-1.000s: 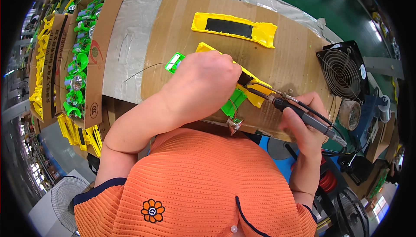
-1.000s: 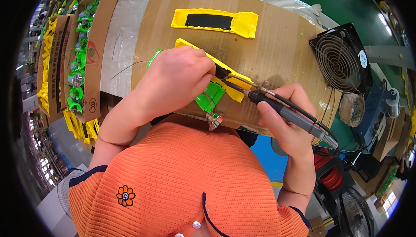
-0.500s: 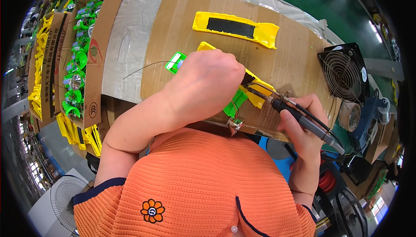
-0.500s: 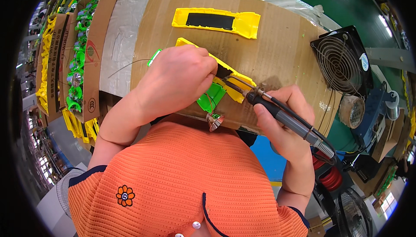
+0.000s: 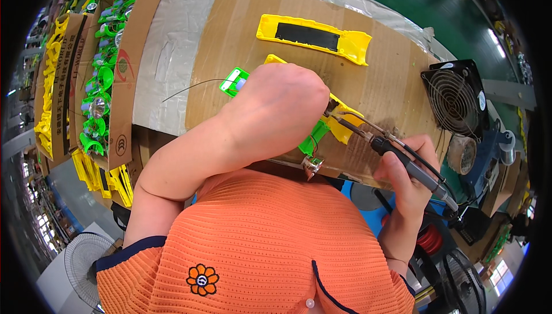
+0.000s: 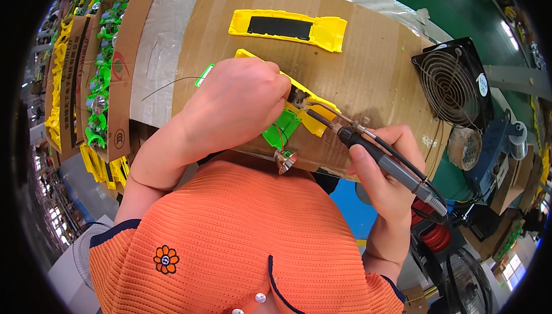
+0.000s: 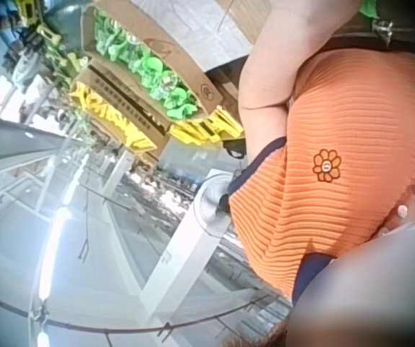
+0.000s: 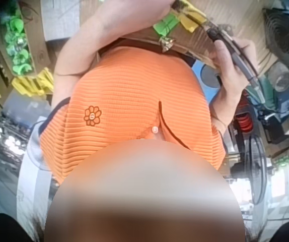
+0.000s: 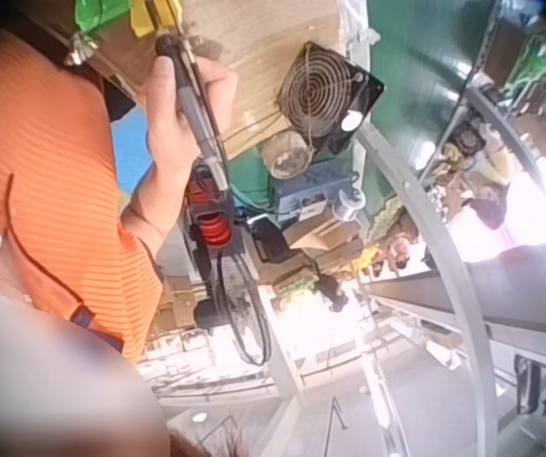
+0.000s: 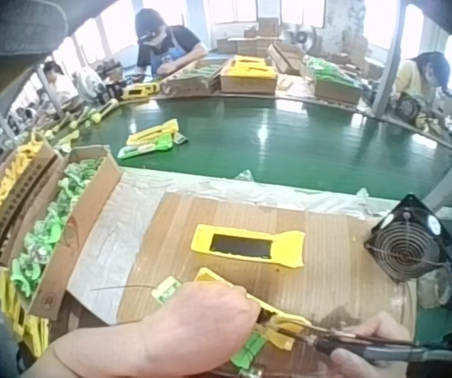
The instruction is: The recorder is soldering electrical wires and components onto small circuit boards for LED light assemblies on a factory line.
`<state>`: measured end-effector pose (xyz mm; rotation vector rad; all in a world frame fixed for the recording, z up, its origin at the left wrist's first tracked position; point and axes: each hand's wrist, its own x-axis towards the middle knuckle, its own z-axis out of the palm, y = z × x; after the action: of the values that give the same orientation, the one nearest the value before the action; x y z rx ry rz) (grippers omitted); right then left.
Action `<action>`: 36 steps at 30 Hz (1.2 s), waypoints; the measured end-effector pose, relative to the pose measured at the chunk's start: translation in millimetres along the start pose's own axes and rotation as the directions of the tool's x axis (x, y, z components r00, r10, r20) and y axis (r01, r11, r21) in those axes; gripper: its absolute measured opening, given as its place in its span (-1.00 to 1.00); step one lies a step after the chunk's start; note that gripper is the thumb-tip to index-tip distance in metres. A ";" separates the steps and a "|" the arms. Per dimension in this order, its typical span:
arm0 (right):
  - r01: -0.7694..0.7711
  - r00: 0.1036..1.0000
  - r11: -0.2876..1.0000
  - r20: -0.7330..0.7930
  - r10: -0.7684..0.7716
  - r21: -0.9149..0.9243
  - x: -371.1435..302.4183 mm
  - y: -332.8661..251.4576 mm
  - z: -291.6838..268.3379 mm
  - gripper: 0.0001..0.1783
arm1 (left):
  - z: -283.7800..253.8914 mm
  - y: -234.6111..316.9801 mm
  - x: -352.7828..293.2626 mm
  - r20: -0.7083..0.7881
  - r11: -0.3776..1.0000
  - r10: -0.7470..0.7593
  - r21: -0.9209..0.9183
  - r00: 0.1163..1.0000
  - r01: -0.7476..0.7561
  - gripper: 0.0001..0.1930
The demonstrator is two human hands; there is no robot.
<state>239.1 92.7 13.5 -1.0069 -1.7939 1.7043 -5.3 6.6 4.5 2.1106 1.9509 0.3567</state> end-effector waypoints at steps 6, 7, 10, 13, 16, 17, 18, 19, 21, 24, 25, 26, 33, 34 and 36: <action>0.090 0.992 0.973 -0.108 -0.067 0.214 0.3 11.6 5.7 -0.82 | 1.1 -1.0 -0.8 -0.032 1.000 0.012 -0.008 0.999 -0.012 -0.92; 0.091 0.992 0.973 -0.107 -0.069 0.213 -0.4 16.9 8.9 -0.82 | 1.5 -0.4 -0.2 -0.017 1.000 0.006 -0.008 1.000 -0.006 -0.92; 0.043 0.988 0.822 -0.144 0.048 0.568 -6.7 26.1 23.0 -0.83 | 0.7 0.1 -0.3 -0.009 1.000 0.005 -0.006 1.000 -0.005 -0.93; 0.030 0.982 0.795 -0.168 0.091 0.605 -10.7 24.7 39.3 -0.82 | 0.4 0.8 -1.3 -0.018 1.000 0.009 0.001 1.000 -0.009 -0.93; 0.065 0.977 0.754 -0.196 0.086 0.653 -8.5 24.6 43.5 -0.81 | 4.3 -0.8 -2.7 -0.046 1.000 -0.010 0.003 0.999 0.011 -0.92; 0.075 0.979 0.732 -0.190 0.075 0.677 -4.6 25.6 43.6 -0.80 | 5.5 -2.0 -2.9 -0.069 1.000 -0.031 0.000 0.997 0.031 -0.90; 0.092 0.982 0.745 -0.185 0.042 0.660 1.9 29.4 43.8 -0.81 | 6.5 -3.6 -1.6 -0.070 1.000 -0.027 -0.001 0.997 0.027 -0.90; 0.110 0.984 0.757 -0.179 0.009 0.643 9.0 31.9 44.2 -0.81 | 5.4 -4.4 -0.2 -0.083 0.997 -0.069 0.022 0.994 0.071 -0.88; 0.127 0.986 0.720 -0.164 -0.019 0.682 24.1 35.7 46.0 -0.82 | 4.0 -6.4 1.7 -0.099 0.992 -0.110 0.046 0.989 0.115 -0.87; 0.116 0.989 0.693 -0.145 -0.017 0.711 29.3 37.1 44.6 -0.84 | 5.5 -8.2 0.8 -0.146 0.986 -0.152 0.048 0.977 0.161 -0.84; 0.126 0.988 0.716 -0.152 -0.029 0.687 27.8 38.3 44.0 -0.84 | 5.9 -7.5 -0.5 -0.146 0.986 -0.154 0.043 0.977 0.161 -0.84; 0.137 0.986 0.738 -0.160 -0.040 0.661 26.0 39.5 43.2 -0.85 | 6.0 -7.3 -1.1 -0.145 0.986 -0.153 0.038 0.977 0.160 -0.84; 0.160 0.979 0.697 -0.201 -0.023 0.699 5.0 40.9 38.3 -0.84 | 1.7 -9.9 -12.7 -0.150 0.993 -0.102 0.038 0.983 0.108 -0.82; 0.171 0.976 0.690 -0.217 -0.021 0.703 1.5 43.3 35.7 -0.84 | -5.0 -5.7 -17.1 -0.285 0.995 -0.096 0.009 0.954 0.102 -0.79; 0.179 0.971 0.679 -0.240 -0.005 0.712 -4.6 41.7 34.9 -0.85 | -22.7 1.9 -38.2 -0.413 0.995 -0.092 -0.014 0.906 0.094 -0.75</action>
<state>223.4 65.2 -30.9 -0.6792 -0.8379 1.8994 -14.2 -31.3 26.0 2.0623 2.2673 0.8409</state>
